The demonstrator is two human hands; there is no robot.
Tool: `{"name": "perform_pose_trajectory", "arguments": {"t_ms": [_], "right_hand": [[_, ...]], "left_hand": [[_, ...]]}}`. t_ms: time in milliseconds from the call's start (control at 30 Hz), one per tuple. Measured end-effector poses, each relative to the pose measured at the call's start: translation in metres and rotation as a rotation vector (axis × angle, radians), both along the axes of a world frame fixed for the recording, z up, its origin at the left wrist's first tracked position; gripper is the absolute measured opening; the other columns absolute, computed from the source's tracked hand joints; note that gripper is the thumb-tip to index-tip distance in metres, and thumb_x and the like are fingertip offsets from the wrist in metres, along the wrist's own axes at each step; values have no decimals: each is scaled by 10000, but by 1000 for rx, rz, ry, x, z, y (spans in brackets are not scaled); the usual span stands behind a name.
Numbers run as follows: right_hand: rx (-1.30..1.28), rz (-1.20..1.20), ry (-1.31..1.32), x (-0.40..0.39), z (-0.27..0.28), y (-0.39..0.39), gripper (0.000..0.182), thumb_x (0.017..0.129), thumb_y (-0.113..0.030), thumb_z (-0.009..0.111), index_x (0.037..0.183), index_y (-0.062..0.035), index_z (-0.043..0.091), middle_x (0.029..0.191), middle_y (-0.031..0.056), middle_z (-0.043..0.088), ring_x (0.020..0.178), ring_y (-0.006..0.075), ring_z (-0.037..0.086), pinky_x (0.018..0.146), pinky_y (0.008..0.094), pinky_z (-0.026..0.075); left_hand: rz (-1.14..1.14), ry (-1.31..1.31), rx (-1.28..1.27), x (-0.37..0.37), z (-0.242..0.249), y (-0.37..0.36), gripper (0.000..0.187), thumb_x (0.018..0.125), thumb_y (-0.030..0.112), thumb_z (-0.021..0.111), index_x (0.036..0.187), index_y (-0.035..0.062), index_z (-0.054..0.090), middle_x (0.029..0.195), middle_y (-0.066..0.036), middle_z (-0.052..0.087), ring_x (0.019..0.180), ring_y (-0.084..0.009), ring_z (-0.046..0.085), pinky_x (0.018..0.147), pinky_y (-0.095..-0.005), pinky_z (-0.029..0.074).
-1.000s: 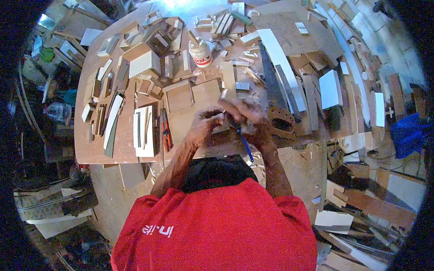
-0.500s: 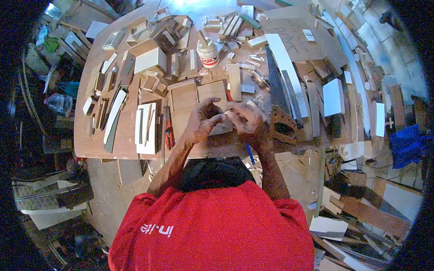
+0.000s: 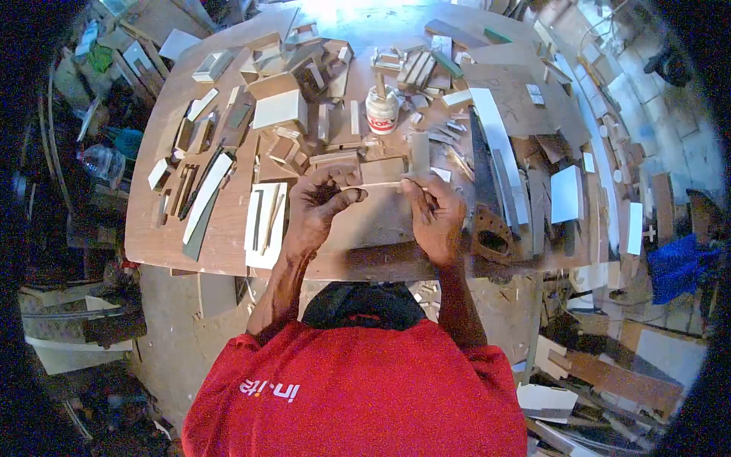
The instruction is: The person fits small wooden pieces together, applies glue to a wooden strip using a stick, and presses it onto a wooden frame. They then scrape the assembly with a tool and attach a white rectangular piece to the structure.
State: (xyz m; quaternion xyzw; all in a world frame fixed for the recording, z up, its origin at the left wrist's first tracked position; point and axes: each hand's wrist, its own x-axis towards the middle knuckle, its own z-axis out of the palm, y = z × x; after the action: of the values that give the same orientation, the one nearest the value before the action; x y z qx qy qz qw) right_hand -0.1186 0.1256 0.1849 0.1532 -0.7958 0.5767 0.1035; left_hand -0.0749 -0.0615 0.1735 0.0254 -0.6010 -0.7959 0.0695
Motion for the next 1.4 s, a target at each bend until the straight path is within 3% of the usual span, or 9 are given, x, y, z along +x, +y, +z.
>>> {"name": "perform_pose_trajectory", "arguments": {"t_ms": [100, 200, 333, 533, 600, 1133, 1233, 1300, 1400], "right_hand": [[-45, -8, 62, 2, -1, -10, 58, 868, -56, 663, 905, -17, 685, 705, 25, 624, 595, 76, 478, 552, 224, 386], [-44, 18, 159, 4, 4, -21, 75, 848, -25, 674, 920, -9, 687, 749, 49, 644, 647, 98, 533, 597, 234, 428], [-108, 56, 138, 12, 13, -32, 126, 817, 15, 693, 941, -2, 691, 845, 81, 663, 764, 132, 603, 696, 252, 478], [-63, 89, 239, 16, 10, -42, 163, 800, 27, 703, 958, -13, 690, 908, 99, 674, 813, 166, 635, 751, 261, 496], [-72, 78, 204, 22, 14, -46, 177, 797, 28, 705, 967, -17, 689, 913, 99, 677, 822, 170, 640, 759, 268, 501], [25, 71, 189, 35, 17, -67, 165, 793, 18, 704, 952, -18, 676, 860, 96, 676, 804, 181, 643, 754, 295, 509], [-40, 126, 140, 36, 7, -71, 148, 802, 0, 693, 948, -9, 670, 876, 112, 672, 792, 184, 639, 748, 297, 507], [-18, 225, 52, 40, 6, -72, 142, 808, -9, 687, 949, -8, 671, 886, 111, 674, 798, 186, 641, 749, 300, 507], [32, 371, -34, 40, 2, -72, 138, 847, -52, 656, 974, -2, 669, 922, 107, 681, 836, 193, 650, 763, 308, 515]], "left_hand": [[45, 33, 171, 5, 9, -6, 339, 821, 14, 704, 1145, -7, 608, 977, -81, 670, 866, -164, 661, 820, -297, 549], [67, 76, 213, 9, 9, -14, 295, 851, -31, 659, 1139, -27, 594, 972, -78, 658, 896, -154, 654, 831, -253, 530], [84, 77, 216, 14, 12, -25, 289, 852, -16, 666, 1134, -25, 603, 963, -75, 662, 883, -150, 654, 833, -260, 539], [138, 97, 249, 21, 9, -35, 270, 857, -20, 654, 1124, -12, 617, 966, -72, 662, 863, -143, 649, 838, -290, 560], [115, 120, 270, 24, 7, -39, 304, 860, 31, 665, 1158, 19, 602, 1002, -74, 650, 908, -162, 630, 864, -356, 552], [136, 105, 374, 30, 6, -47, 295, 879, 31, 643, 1170, 30, 594, 999, -72, 647, 896, -168, 640, 865, -350, 565], [179, 34, 411, 27, 5, -45, 192, 864, 44, 680, 1045, -6, 640, 942, -71, 661, 842, -167, 661, 829, -321, 566], [148, 2, 309, 21, 4, -49, 326, 879, 34, 643, 1195, 12, 567, 943, -72, 660, 846, -176, 657, 807, -321, 559], [106, -28, 158, 19, 16, -59, 425, 865, 31, 661, 1257, -2, 501, 921, -96, 664, 833, -175, 660, 767, -305, 547]]}}
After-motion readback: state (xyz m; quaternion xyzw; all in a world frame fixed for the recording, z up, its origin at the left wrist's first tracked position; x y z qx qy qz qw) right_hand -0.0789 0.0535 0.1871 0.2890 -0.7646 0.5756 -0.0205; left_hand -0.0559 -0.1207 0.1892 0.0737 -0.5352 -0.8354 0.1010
